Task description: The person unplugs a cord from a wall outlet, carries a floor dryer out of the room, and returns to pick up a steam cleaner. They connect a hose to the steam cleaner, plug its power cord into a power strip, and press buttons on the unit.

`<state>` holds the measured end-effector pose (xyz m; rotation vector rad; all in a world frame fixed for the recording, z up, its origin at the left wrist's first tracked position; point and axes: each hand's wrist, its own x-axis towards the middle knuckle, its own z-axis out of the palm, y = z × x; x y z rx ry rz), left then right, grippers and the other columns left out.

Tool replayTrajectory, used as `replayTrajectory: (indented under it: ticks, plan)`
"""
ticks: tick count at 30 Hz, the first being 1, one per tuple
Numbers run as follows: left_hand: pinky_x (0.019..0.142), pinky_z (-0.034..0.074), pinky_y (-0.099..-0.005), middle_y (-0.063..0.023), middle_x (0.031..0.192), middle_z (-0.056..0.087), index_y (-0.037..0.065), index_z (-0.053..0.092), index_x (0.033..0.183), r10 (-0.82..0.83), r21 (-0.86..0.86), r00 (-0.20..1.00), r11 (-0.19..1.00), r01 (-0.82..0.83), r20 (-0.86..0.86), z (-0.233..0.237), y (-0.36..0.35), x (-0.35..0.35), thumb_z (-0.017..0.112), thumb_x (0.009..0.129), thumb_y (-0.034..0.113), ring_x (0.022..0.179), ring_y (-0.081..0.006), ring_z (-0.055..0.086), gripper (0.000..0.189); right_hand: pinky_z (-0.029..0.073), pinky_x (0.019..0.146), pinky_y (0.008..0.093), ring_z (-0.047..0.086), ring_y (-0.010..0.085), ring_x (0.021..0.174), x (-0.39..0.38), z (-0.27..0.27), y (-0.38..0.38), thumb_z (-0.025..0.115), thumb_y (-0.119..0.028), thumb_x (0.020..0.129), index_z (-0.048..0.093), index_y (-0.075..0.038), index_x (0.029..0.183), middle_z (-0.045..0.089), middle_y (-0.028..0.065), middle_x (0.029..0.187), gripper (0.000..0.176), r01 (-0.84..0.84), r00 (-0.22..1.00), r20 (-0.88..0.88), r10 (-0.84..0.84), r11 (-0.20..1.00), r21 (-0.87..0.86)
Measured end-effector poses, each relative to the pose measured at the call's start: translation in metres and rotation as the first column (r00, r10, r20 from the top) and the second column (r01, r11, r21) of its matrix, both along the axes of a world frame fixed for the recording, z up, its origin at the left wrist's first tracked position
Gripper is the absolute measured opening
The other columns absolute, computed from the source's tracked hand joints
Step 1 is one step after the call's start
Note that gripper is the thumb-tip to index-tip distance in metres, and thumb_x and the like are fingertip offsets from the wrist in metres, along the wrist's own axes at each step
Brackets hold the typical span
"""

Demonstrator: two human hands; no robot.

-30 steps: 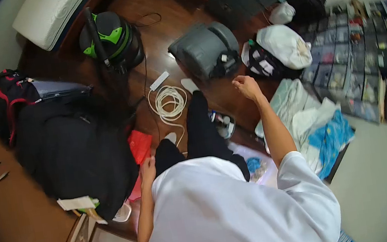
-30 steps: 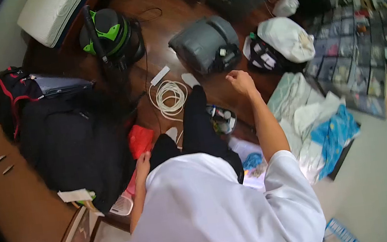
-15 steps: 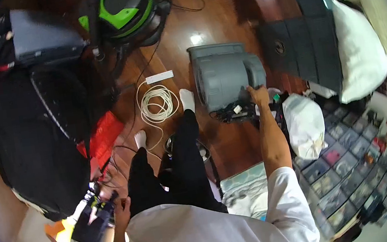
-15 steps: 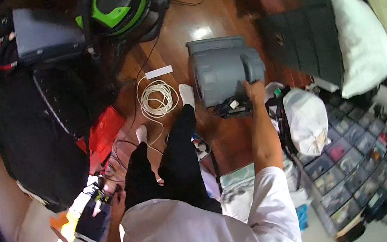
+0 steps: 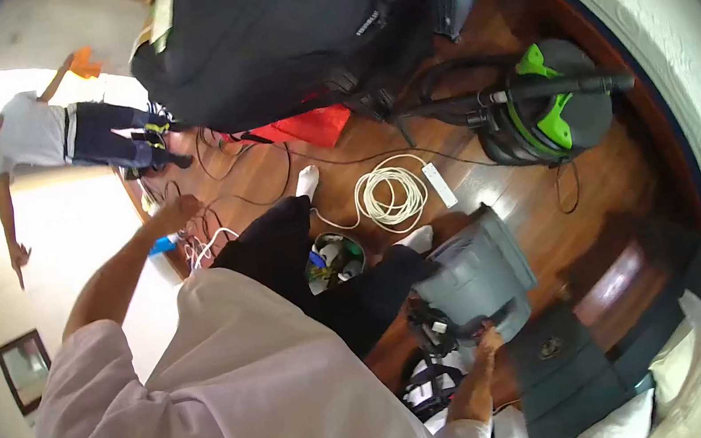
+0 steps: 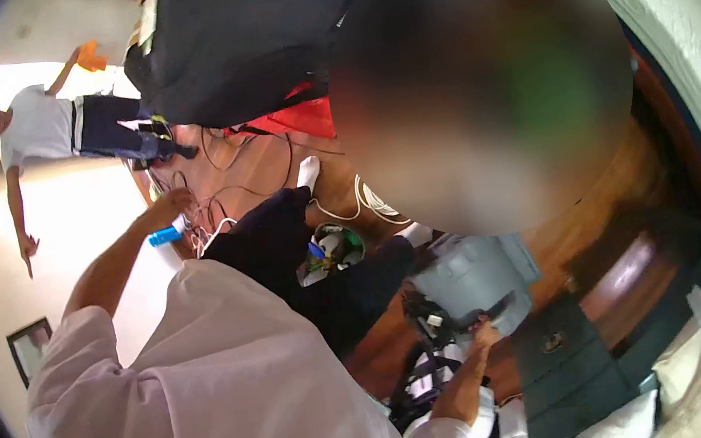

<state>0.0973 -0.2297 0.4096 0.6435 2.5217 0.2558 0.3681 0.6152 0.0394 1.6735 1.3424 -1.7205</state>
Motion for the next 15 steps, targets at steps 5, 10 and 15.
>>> replayTrajectory:
  ticks: [5, 10, 15]
  plan:
    - [0.087, 0.054, -0.0425, -0.0176, 0.117, 0.068, 0.002, 0.070, 0.111, 0.098, -0.364, 0.995, 0.928, -0.082, 0.027, 0.021, -0.075, 0.016, 0.067, 0.079, 0.012, 0.104, -0.0340, 0.067, 0.033, 0.047, 0.046, 0.0369, 0.054, 0.0213, 0.048, -0.051, 0.093, -0.053, 0.070, -0.016, 0.082, 0.063, -0.003, 0.082, 0.055, 0.0063, 0.060, 0.016, -0.053, 0.999, 0.019, 0.050, 0.969, 0.243]
    - [0.079, 0.056, -0.0424, -0.0155, 0.093, 0.067, 0.001, 0.066, 0.103, 0.353, -0.193, 0.932, 0.912, -0.361, -0.076, 0.000, -0.156, 0.053, 0.067, 0.081, 0.017, 0.092, -0.0336, 0.068, 0.027, 0.048, 0.043, 0.0356, 0.053, 0.0214, 0.047, -0.046, 0.100, -0.013, 0.073, -0.014, 0.079, 0.066, 0.001, 0.084, 0.055, 0.0063, 0.061, 0.017, -0.163, 0.967, -0.157, 0.201, 0.961, 0.224]
    - [0.081, 0.056, -0.0444, -0.0162, 0.099, 0.069, 0.004, 0.068, 0.107, 0.661, -0.134, 0.745, 0.749, -0.648, 0.092, -0.019, -0.261, 0.104, 0.071, 0.071, 0.010, 0.095, -0.0342, 0.068, 0.037, 0.045, 0.043, 0.0326, 0.051, 0.0201, 0.045, -0.115, 0.227, -0.093, 0.076, -0.027, 0.081, 0.063, -0.003, 0.072, 0.054, 0.0053, 0.060, 0.029, -0.472, 0.859, 0.012, 0.512, 0.783, 0.404]
